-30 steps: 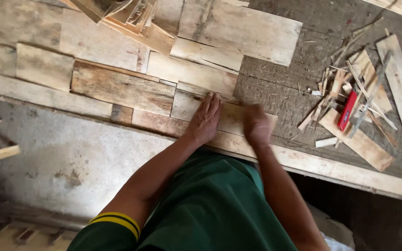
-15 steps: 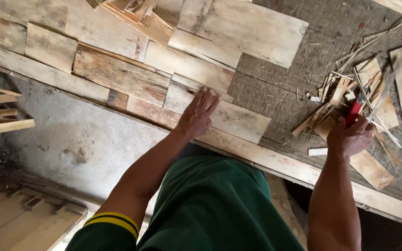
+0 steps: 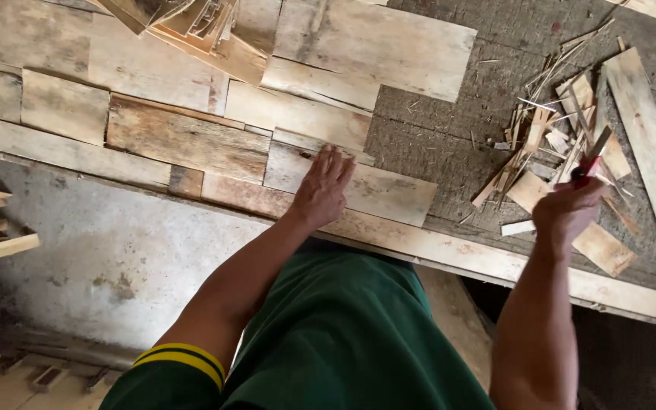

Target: Fitting, aligning, and trimming thin wooden slats onto a larger wooden panel using a utility knife.

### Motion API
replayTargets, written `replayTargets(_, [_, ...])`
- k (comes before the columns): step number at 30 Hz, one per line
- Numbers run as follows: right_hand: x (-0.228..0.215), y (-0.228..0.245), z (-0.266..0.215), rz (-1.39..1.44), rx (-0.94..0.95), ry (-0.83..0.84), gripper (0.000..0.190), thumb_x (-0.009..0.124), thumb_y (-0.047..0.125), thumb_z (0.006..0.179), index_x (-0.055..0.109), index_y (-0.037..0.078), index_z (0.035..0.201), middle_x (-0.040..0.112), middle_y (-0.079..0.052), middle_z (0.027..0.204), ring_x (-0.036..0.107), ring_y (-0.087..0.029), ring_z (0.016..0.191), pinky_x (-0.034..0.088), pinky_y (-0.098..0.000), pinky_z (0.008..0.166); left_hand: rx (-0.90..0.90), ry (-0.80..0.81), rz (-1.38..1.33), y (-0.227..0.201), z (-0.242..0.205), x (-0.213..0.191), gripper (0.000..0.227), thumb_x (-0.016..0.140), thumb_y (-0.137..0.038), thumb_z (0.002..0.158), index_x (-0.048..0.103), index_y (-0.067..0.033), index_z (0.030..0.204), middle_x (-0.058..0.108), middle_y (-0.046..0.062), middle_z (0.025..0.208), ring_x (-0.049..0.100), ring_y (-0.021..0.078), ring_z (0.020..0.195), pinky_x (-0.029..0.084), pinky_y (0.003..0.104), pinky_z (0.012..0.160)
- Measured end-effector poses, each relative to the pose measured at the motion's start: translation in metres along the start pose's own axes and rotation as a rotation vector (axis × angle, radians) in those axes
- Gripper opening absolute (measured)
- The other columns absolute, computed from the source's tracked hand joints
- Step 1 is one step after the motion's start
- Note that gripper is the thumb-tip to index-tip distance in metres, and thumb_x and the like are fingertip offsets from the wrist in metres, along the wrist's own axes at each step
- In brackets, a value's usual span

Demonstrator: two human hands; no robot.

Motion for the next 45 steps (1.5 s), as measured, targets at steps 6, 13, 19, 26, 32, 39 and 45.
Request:
replayTargets(6, [0.062,0.070,-0.098,1.173,0.304,0.200,0.055,0.038,0.057,0.107,0.061,0.015,0.134,0.046,0.004,0.073,0.038,-0.005,0.056,0.035,-0.0230,0.043,0.077,0.054,0.074,0.006,-0.001,-0.004,0.089,0.060,-0.040,0.093,0.019,0.0021,0.160,0.025,0.033,0.159,0.021,0.0498,0.149,0.016,0.057,0.125])
replayTargets(13, [0.078,0.186,-0.200,0.402,-0.300,0.210,0.024,0.053,0.025,0.109,0.056,0.007,0.123,0.056,0.002,0.080,0.051,-0.012,0.058,0.042,-0.0332,0.043,0.100,-0.114,-0.020,0.019,0.001,0.030,0.079,0.059,-0.026,0.092,0.027,0.0052,0.157,0.024,0.032,0.162,0.022,0.0520,0.150,0.024,0.057,0.124])
replayTargets(19, [0.106,0.217,-0.190,0.376,-0.263,0.237,0.018,0.065,0.012,0.095,0.068,0.004,0.111,0.063,-0.008,0.085,0.060,-0.020,0.068,0.051,-0.0391,0.058,0.083,-0.106,-0.208,0.020,0.005,0.060,0.077,0.054,-0.012,0.091,0.025,0.0036,0.161,0.005,0.029,0.170,0.007,0.0534,0.155,0.030,0.055,0.115])
replayTargets(26, [0.110,0.245,-0.174,0.222,-0.528,0.180,0.006,0.071,0.011,0.096,0.073,0.008,0.100,0.066,-0.017,0.096,0.065,-0.037,0.086,0.052,-0.0495,0.071,0.149,-0.282,-0.181,0.023,-0.012,0.034,0.067,0.054,-0.019,0.094,0.037,0.0070,0.152,0.017,0.032,0.165,0.015,0.0532,0.153,0.024,0.060,0.125])
replayTargets(32, [0.107,0.251,-0.169,0.207,-0.668,0.268,0.014,0.069,0.011,0.090,0.068,0.008,0.103,0.065,-0.018,0.094,0.063,-0.043,0.088,0.051,-0.0546,0.073,0.132,-0.355,-0.036,0.023,-0.017,0.032,0.064,0.051,-0.020,0.095,0.041,0.0090,0.151,0.027,0.035,0.161,0.021,0.0548,0.150,0.024,0.060,0.123])
replayTargets(39, [0.110,0.254,-0.164,0.074,-0.623,0.320,0.013,0.064,0.016,0.100,0.068,0.011,0.111,0.064,-0.018,0.105,0.065,-0.043,0.094,0.052,-0.0557,0.075,0.124,-0.453,-0.063,0.021,-0.021,0.034,0.062,0.050,-0.020,0.096,0.043,0.0080,0.151,0.030,0.033,0.161,0.025,0.0509,0.152,0.025,0.056,0.127])
replayTargets(45, [0.111,0.253,-0.166,0.075,-0.646,0.361,0.019,0.064,0.018,0.099,0.068,0.012,0.116,0.065,-0.018,0.106,0.065,-0.043,0.095,0.053,-0.0553,0.077,0.110,-0.477,-0.098,0.019,-0.032,0.025,0.062,0.053,-0.018,0.094,0.044,0.0095,0.148,0.031,0.033,0.159,0.025,0.0510,0.151,0.024,0.055,0.127])
Point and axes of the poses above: each hand's wrist, its own z-axis towards the middle knuckle, its own x-axis out of the palm, y = z × x, the point moved 3 cm from there along z, towards the middle knuckle
